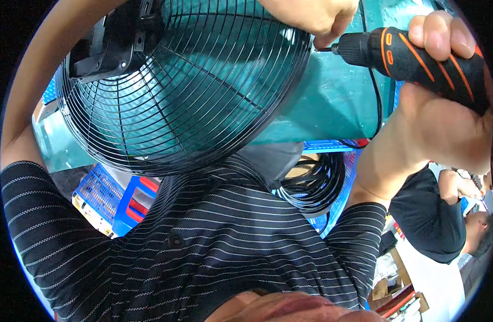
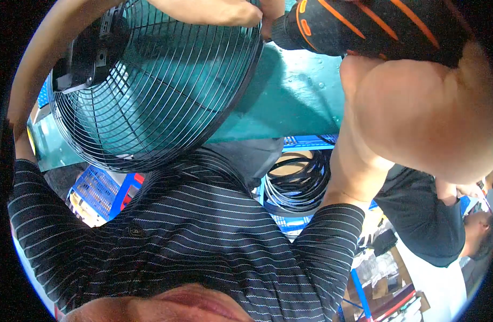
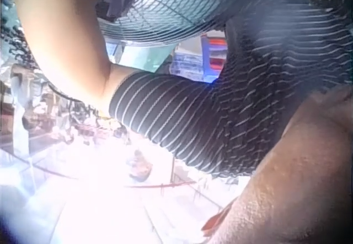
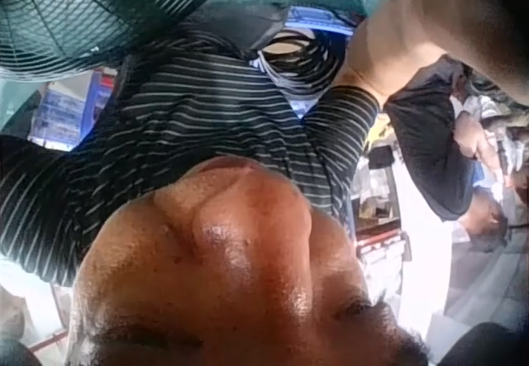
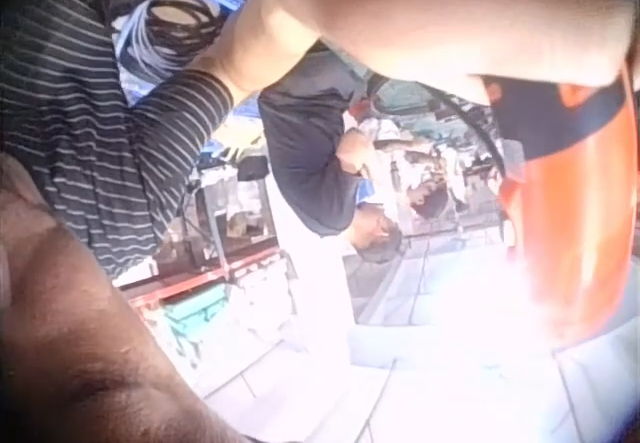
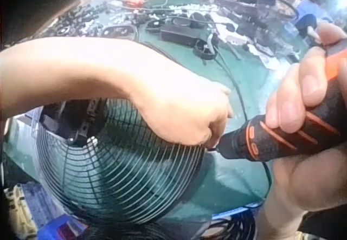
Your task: The recorder and colleagues assemble several large industrial fans by attaching the front and back grilles to the motor housing using screws and an electric screwdriver.
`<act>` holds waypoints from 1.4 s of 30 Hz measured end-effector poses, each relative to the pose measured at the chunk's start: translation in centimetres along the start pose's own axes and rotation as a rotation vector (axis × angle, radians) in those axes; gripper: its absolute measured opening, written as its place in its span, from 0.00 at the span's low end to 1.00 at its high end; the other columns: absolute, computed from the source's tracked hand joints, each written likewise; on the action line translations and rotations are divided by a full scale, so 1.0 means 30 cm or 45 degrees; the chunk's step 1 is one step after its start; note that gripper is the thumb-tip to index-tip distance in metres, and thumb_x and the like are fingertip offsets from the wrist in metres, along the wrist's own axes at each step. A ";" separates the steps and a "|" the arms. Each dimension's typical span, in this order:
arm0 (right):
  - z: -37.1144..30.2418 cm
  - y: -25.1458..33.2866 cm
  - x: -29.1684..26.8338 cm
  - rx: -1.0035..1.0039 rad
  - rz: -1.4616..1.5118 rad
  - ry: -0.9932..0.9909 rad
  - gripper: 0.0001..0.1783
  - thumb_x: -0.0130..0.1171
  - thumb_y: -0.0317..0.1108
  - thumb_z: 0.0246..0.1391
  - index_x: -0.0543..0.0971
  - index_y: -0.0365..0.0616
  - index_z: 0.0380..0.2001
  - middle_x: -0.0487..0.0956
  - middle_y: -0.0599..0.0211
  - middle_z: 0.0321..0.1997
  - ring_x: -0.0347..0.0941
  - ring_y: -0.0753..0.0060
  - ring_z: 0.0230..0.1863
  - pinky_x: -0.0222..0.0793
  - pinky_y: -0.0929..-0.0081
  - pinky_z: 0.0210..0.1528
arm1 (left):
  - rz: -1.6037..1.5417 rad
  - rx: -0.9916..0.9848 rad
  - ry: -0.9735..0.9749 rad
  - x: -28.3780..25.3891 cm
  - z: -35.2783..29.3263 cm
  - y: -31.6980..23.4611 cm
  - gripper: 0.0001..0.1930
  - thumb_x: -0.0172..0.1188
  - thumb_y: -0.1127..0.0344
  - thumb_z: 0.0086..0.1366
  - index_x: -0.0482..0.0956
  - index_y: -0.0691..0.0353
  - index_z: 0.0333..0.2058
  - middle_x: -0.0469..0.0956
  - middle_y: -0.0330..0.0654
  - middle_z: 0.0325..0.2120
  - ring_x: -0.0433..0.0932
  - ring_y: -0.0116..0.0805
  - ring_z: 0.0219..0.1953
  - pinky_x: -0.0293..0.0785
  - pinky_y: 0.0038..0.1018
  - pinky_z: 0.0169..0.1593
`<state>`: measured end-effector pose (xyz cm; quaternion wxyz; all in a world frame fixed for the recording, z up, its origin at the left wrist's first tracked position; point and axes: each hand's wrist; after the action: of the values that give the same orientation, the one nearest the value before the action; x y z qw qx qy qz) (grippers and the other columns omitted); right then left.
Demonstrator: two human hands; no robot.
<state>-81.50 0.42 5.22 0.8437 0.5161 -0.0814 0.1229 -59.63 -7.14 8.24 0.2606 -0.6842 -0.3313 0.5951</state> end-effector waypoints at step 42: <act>0.036 -0.040 0.088 0.207 -0.075 0.484 0.14 0.44 0.34 0.57 0.73 0.32 0.31 0.72 0.54 0.36 0.69 0.60 0.35 0.66 0.62 0.44 | 0.080 -0.029 0.054 0.052 -0.001 0.093 0.13 0.52 0.71 0.56 0.81 0.74 0.33 0.80 0.59 0.28 0.78 0.47 0.32 0.72 0.37 0.40</act>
<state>-78.65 -0.75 5.40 0.8028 0.5521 0.1043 0.1996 -59.09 -7.74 5.14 0.2410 -0.7096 -0.3107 0.5847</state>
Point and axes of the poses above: each hand's wrist, its own z-axis towards the middle knuckle, its own x-axis out of the palm, y = z × x
